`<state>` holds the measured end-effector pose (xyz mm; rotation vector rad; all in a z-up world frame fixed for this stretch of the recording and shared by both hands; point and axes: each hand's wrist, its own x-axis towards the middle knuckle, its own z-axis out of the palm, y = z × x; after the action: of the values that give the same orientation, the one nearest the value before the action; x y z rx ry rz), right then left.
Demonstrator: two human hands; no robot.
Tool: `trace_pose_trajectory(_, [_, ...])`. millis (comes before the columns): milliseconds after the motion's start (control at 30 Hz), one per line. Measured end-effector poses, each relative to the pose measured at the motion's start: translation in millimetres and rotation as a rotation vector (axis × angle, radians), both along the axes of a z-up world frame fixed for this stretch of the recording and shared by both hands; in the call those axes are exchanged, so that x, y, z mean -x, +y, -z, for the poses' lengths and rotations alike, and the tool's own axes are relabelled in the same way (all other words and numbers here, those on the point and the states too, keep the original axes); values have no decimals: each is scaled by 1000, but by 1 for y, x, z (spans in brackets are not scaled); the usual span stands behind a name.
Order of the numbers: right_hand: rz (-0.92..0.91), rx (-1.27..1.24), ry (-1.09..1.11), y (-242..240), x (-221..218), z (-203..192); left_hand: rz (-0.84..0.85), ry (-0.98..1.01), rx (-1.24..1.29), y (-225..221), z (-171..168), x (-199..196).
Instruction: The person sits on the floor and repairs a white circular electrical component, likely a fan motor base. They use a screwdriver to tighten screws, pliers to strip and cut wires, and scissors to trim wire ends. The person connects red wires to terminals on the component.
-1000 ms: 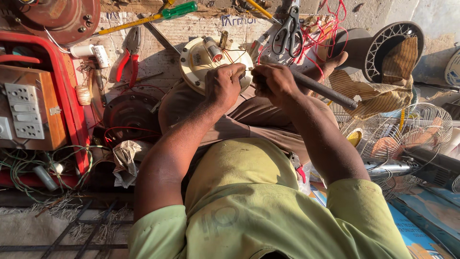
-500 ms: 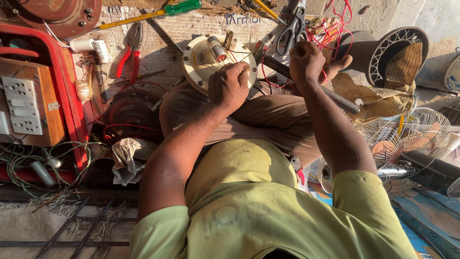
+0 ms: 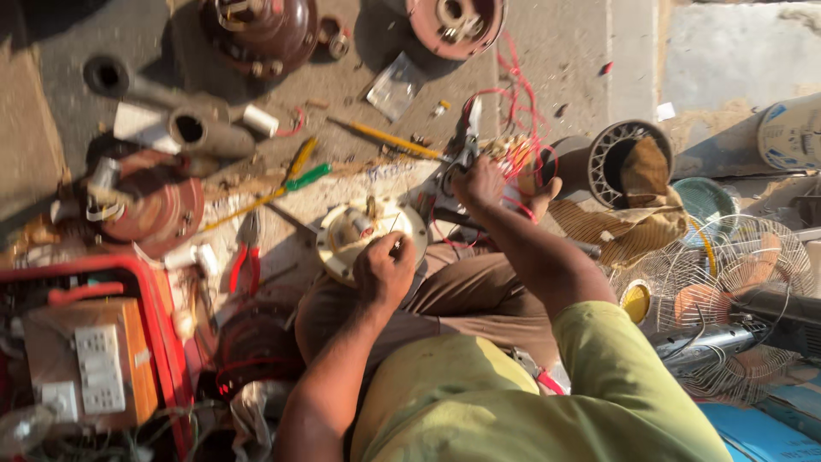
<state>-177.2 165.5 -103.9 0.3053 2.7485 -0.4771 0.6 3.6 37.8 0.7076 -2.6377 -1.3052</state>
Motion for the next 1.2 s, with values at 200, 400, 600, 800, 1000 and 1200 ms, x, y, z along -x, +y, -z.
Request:
trace_pose_trajectory(200, [128, 27, -166, -8, 5, -5, -15, -223, -87, -1, -1, 5])
trace_pose_trajectory(400, [112, 51, -284, 6, 2, 9, 53, -7, -5, 3, 24, -4])
trace_pose_trajectory(600, [155, 107, -342, 14, 8, 12, 46, 4, -92, -5, 29, 0])
trace_pose_trajectory(800, [323, 1123, -73, 66, 11, -57, -24, -28, -183, -8, 37, 1])
trace_pose_trajectory(1000, [300, 1274, -232, 100, -95, -152, -154, -23, -632, -10, 54, -4])
trace_pose_trajectory(1200, [57, 992, -536, 61, -171, -183, -259, -78, -805, -13, 38, 3])
